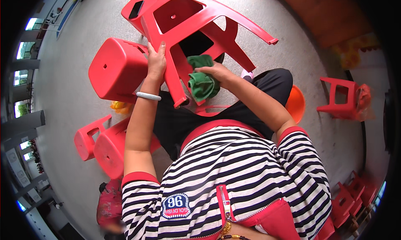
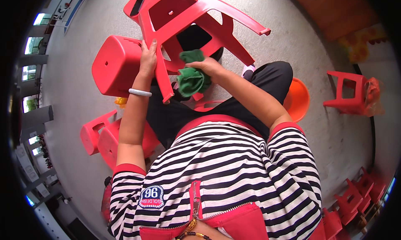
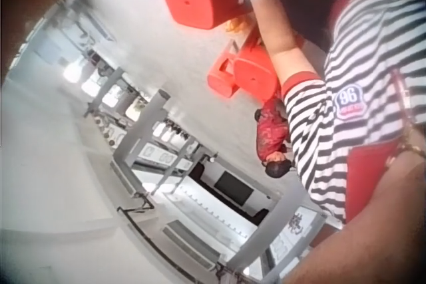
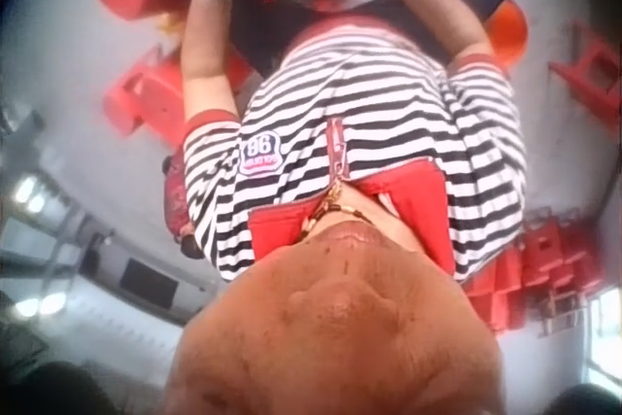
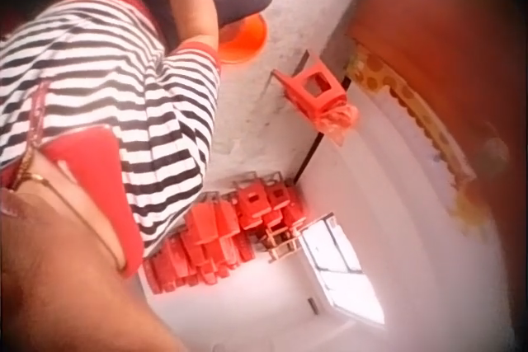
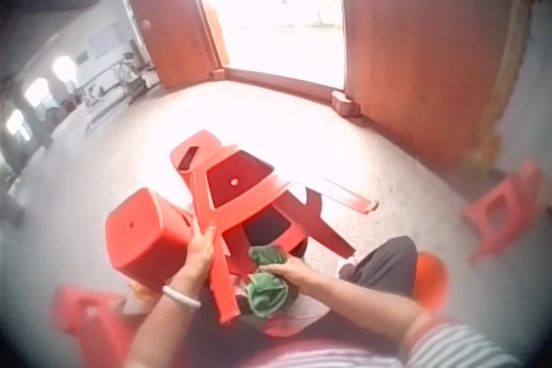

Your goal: The recorder is cleaning red plastic stools using a green cloth and a bucket of water.

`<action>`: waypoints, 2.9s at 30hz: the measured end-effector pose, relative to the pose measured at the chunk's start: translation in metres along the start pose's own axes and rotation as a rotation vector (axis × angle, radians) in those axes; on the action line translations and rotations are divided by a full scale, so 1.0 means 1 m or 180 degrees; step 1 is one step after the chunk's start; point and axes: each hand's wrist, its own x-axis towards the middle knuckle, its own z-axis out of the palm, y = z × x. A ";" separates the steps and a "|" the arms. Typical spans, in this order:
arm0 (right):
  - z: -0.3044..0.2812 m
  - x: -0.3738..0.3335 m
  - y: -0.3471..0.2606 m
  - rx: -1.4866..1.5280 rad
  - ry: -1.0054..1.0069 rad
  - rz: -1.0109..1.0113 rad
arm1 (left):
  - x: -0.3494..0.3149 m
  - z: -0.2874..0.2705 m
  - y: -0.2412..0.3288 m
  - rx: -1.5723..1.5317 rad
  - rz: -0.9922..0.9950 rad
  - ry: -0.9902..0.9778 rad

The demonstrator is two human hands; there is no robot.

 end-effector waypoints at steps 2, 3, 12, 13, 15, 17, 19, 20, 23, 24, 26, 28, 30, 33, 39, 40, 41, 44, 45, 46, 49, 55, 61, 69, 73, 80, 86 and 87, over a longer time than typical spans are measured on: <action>-0.050 0.024 0.016 0.0108 0.0527 0.0029 | 0.009 0.008 0.009 -0.0183 -0.0243 -0.0263; -0.066 0.032 0.021 0.0155 0.0533 0.0034 | 0.010 0.008 0.012 -0.0149 -0.0257 -0.0291; -0.098 0.111 0.025 -0.1984 0.1776 -0.0714 | 0.032 0.007 0.038 0.1222 0.0274 -0.0313; -0.075 0.118 0.020 -0.2248 0.1815 -0.0650 | 0.024 0.000 0.045 0.1577 0.0231 -0.0325; -0.070 0.148 0.008 -0.2435 0.1869 -0.0768 | 0.025 0.005 0.056 0.1577 0.0305 -0.0382; -0.070 0.181 -0.009 -0.2628 0.1948 -0.0862 | 0.031 0.012 0.057 0.1557 0.0368 -0.0466; -0.062 0.212 -0.028 -0.2861 0.1854 -0.0850 | 0.037 0.018 0.050 0.1231 0.0370 -0.0481; -0.041 0.224 -0.034 -0.2845 0.1808 -0.0807 | 0.037 0.012 0.047 0.1263 0.0317 -0.0470; -0.005 0.256 -0.043 -0.2924 0.1615 -0.0752 | 0.042 0.001 0.054 0.1129 0.0177 -0.0415; -0.004 0.267 -0.040 -0.2984 0.1635 -0.0929 | 0.046 0.004 0.059 0.1129 0.0234 -0.0490; -0.012 0.293 -0.036 -0.3118 0.1716 -0.1268 | 0.054 0.014 0.062 0.1102 0.0293 -0.0625; -0.006 0.314 -0.015 -0.3234 0.1659 -0.1602 | 0.054 0.009 0.058 0.1106 0.0285 -0.0564; -0.021 0.319 0.006 -0.3349 0.1602 -0.1937 | 0.054 0.004 0.056 0.1212 0.0282 -0.0573; -0.032 0.338 0.025 -0.3543 0.1541 -0.2448 | 0.055 0.004 0.058 0.0998 0.0081 -0.0535; -0.059 0.299 0.057 -0.4700 0.1254 -0.2452 | 0.062 0.026 0.060 0.0821 0.0167 -0.0667; -0.039 0.273 0.071 -0.4911 0.0991 -0.2126 | 0.058 0.014 0.054 0.0941 0.0125 -0.0574; -0.021 0.244 0.080 -0.5123 0.0740 -0.1808 | 0.054 0.001 0.052 0.1054 0.0100 -0.0487; -0.031 0.170 0.107 -0.5156 0.0643 -0.1806 | 0.057 0.006 0.056 0.0860 -0.0007 -0.0515; -0.034 0.147 0.117 -0.5124 0.0523 -0.1676 | 0.058 0.007 0.054 0.1069 0.0164 -0.0523; -0.039 0.125 0.128 -0.5117 0.0508 -0.1867 | 0.059 0.009 0.056 0.1068 0.0200 -0.0537; -0.055 0.092 0.139 -0.5210 0.0419 -0.2038 | 0.060 0.018 0.059 0.0826 0.0033 -0.0625; -0.043 0.154 0.109 -0.5490 0.0425 -0.1887 | 0.063 0.007 0.056 0.0966 -0.0062 -0.0538; -0.039 0.328 0.060 -0.4520 0.1115 -0.2403 | 0.058 0.002 0.065 0.1082 -0.0007 -0.0631; -0.027 0.344 0.080 -0.3260 0.1571 -0.2765 | 0.058 0.012 0.058 0.0847 -0.0173 -0.0680; 0.011 0.238 0.111 -0.2897 0.1649 -0.1579 | 0.055 -0.004 0.058 0.0754 -0.0071 -0.0584; 0.038 0.188 0.061 -0.1461 0.1227 -0.1944 | 0.071 0.020 0.049 0.0806 0.0030 -0.0795; 0.078 0.159 0.033 -0.1073 0.0548 -0.2990 | 0.066 0.001 0.051 0.0630 -0.0042 -0.0821; 0.071 0.165 0.045 -0.1544 0.0657 -0.2731 | 0.065 -0.003 0.053 0.0668 -0.0108 -0.0784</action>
